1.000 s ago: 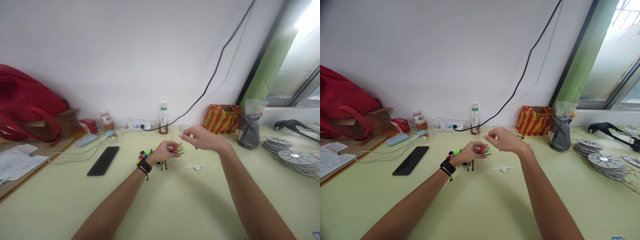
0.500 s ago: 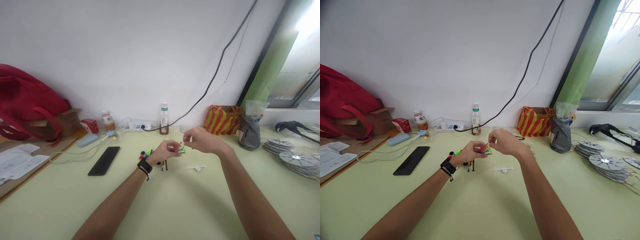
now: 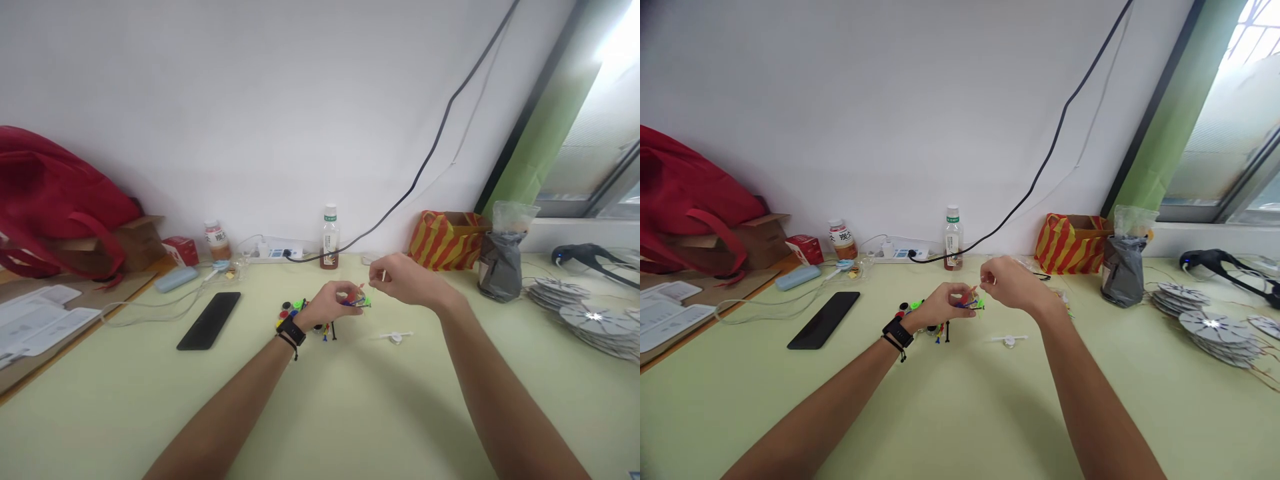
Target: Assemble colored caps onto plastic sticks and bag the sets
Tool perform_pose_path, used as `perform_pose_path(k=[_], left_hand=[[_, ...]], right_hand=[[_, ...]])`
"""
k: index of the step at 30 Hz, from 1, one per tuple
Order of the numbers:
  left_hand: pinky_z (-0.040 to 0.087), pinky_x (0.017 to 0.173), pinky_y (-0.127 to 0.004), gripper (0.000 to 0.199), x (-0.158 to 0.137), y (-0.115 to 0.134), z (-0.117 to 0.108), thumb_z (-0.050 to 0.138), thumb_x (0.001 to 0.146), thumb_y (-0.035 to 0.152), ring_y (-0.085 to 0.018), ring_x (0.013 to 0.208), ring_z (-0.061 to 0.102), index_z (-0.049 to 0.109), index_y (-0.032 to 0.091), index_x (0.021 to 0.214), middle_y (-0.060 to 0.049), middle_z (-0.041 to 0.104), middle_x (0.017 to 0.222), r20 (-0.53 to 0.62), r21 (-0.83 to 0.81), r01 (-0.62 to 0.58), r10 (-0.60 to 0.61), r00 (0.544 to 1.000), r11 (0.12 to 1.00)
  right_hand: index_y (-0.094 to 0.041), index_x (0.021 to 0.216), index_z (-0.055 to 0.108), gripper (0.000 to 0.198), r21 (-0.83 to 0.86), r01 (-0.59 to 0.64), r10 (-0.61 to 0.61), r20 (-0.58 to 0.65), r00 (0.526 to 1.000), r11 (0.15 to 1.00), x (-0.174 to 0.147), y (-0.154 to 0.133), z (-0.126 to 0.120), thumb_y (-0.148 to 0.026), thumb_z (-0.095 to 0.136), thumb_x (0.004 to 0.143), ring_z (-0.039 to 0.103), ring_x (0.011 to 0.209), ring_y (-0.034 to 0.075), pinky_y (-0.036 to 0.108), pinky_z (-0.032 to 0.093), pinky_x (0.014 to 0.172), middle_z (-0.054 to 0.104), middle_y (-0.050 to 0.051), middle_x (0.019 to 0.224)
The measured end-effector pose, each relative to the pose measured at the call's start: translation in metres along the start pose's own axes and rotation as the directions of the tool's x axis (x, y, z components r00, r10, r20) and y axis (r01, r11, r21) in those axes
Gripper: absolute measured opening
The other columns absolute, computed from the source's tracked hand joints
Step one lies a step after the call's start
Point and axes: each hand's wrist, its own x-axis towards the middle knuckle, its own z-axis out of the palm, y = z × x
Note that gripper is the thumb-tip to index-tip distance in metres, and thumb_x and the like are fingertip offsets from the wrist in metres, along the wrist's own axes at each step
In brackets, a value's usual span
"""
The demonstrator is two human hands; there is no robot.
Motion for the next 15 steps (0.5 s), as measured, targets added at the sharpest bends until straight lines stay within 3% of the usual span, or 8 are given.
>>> perform_pose_path(k=[9,15], left_hand=[[0.054,0.079,-0.031,0.043,0.0012,-0.0008,0.0002,0.087,0.071,0.036,-0.023,0.094,0.07,0.071,0.016,0.105,-0.007,0.07,0.107,0.021,0.004,-0.02,0.02,1.0,1.0],[0.054,0.079,-0.032,0.044,0.0007,-0.0008,0.0001,0.088,0.071,0.036,-0.023,0.093,0.07,0.072,0.016,0.107,-0.008,0.071,0.106,0.032,-0.018,-0.022,0.022,0.999,1.0]], right_hand=[[-0.02,0.084,0.073,0.018,0.043,0.041,-0.045,0.098,0.994,0.998,0.0013,-0.0018,-0.0002,-0.014,0.056,0.086,0.062,0.066,0.015,0.027,0.04,0.06,0.074,0.002,0.077],[-0.021,0.088,0.073,0.017,0.019,0.047,-0.048,0.071,0.996,0.999,0.0021,0.0002,0.0029,-0.016,0.057,0.087,0.066,0.071,0.016,0.027,0.042,0.064,0.074,0.003,0.082]])
